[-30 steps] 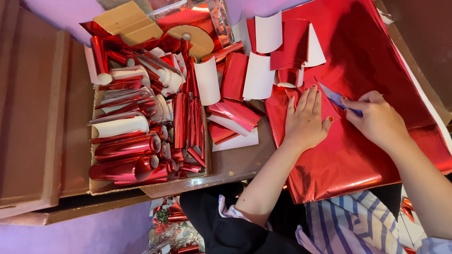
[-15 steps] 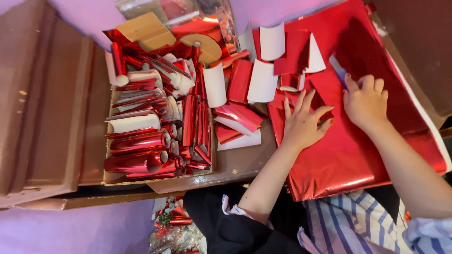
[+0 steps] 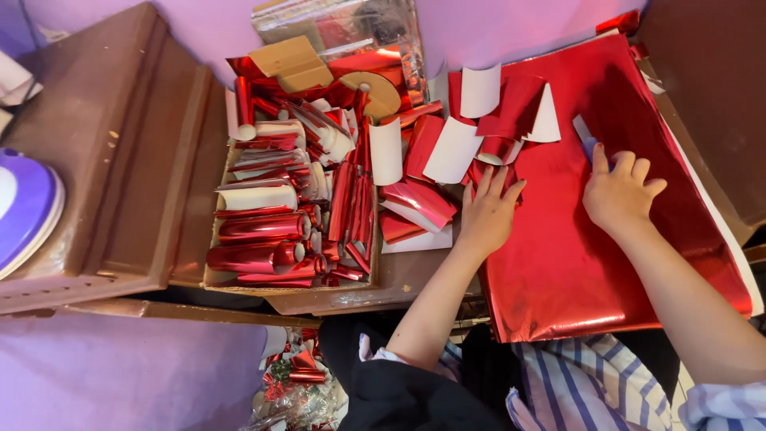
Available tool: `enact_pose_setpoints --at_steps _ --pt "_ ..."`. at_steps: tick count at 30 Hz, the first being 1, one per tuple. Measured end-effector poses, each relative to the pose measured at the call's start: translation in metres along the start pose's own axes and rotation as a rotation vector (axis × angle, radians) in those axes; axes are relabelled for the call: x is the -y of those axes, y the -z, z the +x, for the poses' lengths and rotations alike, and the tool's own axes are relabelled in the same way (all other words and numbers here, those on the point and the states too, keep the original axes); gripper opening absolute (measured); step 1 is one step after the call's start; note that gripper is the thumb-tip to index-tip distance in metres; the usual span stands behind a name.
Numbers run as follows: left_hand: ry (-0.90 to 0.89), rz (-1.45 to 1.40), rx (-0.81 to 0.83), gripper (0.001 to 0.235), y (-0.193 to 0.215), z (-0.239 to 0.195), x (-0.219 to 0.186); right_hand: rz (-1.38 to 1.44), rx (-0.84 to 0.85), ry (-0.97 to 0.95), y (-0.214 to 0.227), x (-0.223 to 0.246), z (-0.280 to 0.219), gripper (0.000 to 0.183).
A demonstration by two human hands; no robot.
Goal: The person cuts red metallic foil sheets into smaller rectangles using a blue utility knife on a red work surface. They fold the cut pieces and place them into a cardboard box filled with similar red foil pieces. The person repeats the cutting and folding process multiple times.
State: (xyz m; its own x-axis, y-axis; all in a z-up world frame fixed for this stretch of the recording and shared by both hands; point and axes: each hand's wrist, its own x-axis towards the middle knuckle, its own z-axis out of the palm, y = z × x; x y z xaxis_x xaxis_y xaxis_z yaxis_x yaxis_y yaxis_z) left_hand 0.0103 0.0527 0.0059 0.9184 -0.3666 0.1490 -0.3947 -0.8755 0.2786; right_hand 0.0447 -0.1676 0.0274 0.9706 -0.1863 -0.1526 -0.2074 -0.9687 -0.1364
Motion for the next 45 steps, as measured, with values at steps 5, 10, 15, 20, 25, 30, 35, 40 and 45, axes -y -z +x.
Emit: enact_pose_setpoints --at_steps 5,10,15,20,25,30,35,40,45 --pt "-0.067 -0.185 -0.295 0.037 0.011 -0.017 -0.001 0.246 -0.127 0.232 0.001 0.017 -0.003 0.051" --pt "-0.032 -0.289 -0.4 0.047 -0.019 -0.013 0.017 0.442 -0.122 0.442 -0.04 0.025 0.027 0.042" --pt "0.1 -0.124 -0.427 0.051 -0.015 -0.015 0.003 0.764 -0.194 0.174 -0.047 0.045 0.051 0.052" --pt "0.16 0.044 -0.395 0.059 0.002 -0.006 -0.009 0.508 -0.041 0.129 0.003 0.097 0.059 0.075" --pt "0.304 -0.007 -0.106 0.054 0.005 0.012 0.024 0.283 0.155 0.297 -0.021 0.133 0.094 0.073" --pt "0.328 -0.056 -0.267 0.046 -0.002 0.003 0.059 0.631 0.119 0.649 -0.04 0.169 0.071 0.059" --pt "0.501 0.042 -0.29 0.05 0.035 -0.024 0.069 0.862 0.215 0.702 -0.023 0.195 0.031 0.041" --pt "0.533 -0.038 -0.281 0.065 0.044 -0.044 0.041 0.985 0.11 0.813 -0.025 0.189 0.033 0.038" --pt "0.408 -0.384 -0.053 0.072 0.009 -0.053 0.02 0.736 -0.232 0.535 -0.049 0.102 0.098 0.029"
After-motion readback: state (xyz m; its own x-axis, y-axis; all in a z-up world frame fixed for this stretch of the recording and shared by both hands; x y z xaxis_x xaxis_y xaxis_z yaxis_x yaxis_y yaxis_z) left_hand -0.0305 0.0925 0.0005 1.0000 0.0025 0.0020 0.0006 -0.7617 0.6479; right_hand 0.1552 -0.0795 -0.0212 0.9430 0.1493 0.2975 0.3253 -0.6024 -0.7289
